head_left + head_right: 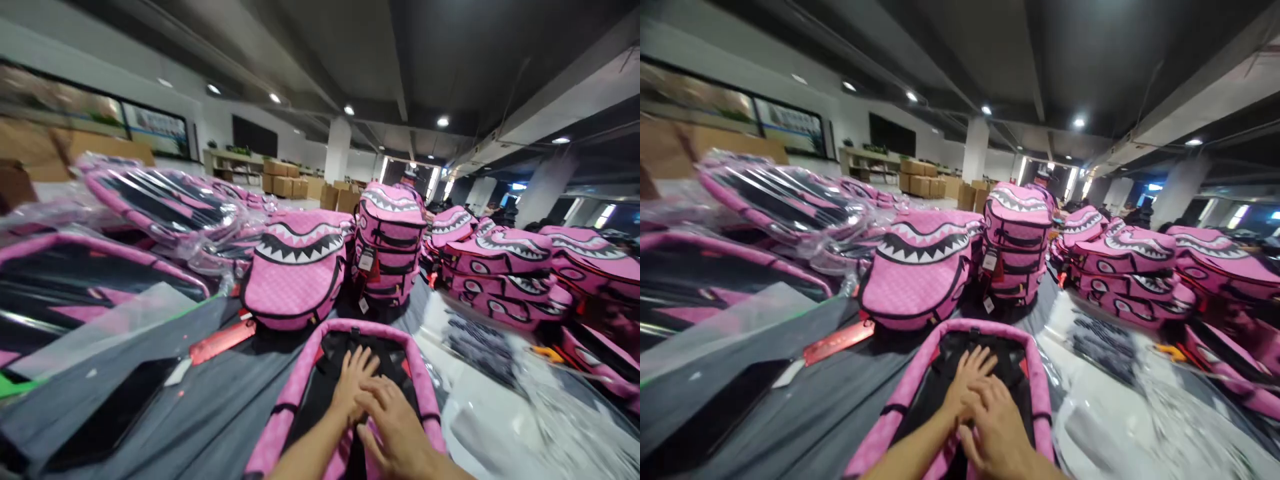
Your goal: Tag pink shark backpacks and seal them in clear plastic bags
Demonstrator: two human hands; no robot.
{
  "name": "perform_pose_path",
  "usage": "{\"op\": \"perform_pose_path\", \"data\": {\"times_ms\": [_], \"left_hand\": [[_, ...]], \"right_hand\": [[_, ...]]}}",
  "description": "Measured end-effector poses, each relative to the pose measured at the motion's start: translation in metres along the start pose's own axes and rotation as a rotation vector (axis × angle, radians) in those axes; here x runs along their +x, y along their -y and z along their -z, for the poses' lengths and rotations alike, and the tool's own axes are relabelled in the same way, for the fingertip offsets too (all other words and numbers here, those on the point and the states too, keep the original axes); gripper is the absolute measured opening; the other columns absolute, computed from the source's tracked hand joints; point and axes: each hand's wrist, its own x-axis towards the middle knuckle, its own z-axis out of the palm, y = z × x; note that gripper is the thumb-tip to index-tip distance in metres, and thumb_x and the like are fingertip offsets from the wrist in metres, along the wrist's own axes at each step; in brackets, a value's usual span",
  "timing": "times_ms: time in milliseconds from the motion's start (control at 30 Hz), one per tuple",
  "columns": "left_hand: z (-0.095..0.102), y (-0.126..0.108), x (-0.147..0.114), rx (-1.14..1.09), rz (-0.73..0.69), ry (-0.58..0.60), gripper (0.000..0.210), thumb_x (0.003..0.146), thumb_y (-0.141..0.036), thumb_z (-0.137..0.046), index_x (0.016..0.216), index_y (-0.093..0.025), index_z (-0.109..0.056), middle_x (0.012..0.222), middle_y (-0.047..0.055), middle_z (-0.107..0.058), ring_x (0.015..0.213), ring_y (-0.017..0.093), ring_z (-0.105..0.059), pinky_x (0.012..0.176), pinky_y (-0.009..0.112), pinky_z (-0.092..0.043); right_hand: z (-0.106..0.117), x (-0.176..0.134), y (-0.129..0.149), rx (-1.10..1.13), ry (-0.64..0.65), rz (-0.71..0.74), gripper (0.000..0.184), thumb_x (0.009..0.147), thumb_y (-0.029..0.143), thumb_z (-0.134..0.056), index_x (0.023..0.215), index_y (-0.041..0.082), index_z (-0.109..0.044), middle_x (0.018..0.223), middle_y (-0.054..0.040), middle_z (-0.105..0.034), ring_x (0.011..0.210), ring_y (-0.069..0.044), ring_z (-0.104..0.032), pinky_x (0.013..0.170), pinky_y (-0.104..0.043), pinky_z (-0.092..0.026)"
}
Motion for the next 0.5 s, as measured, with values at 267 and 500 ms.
{"op": "perform_pose_path", "data": {"times_ms": [267,500], "left_hand": [[0.057,-0.017,-0.058,-0.383,-0.193,0.275,0.031,0.102,-0.042,-0.047,0.100,-0.021,-0.069,0.102,0.003,-0.070,0.096,0.019,-0.065,0.092,0.038,-0.054],[0.052,-0.021,-0.149,-0.252,-0.677,0.308,0.030,0.100,-0.033,-0.038,0.086,-0.022,-0.061,0.091,0.006,-0.066,0.086,0.021,-0.056,0.084,0.037,-0.048]], "right_hand": [[-0.047,-0.026,0.024,-0.182,0.213,-0.274,0.054,0.099,0.031,-0.052,0.147,0.005,-0.049,0.152,-0.0221,-0.051,0.142,-0.031,-0.047,0.116,-0.047,-0.040],[-0.058,-0.021,0.015,-0.113,0.011,-0.339,0.043,0.101,0.027,-0.049,0.141,0.011,-0.054,0.144,-0.0183,-0.058,0.132,-0.026,-0.054,0.109,-0.042,-0.046]]}}
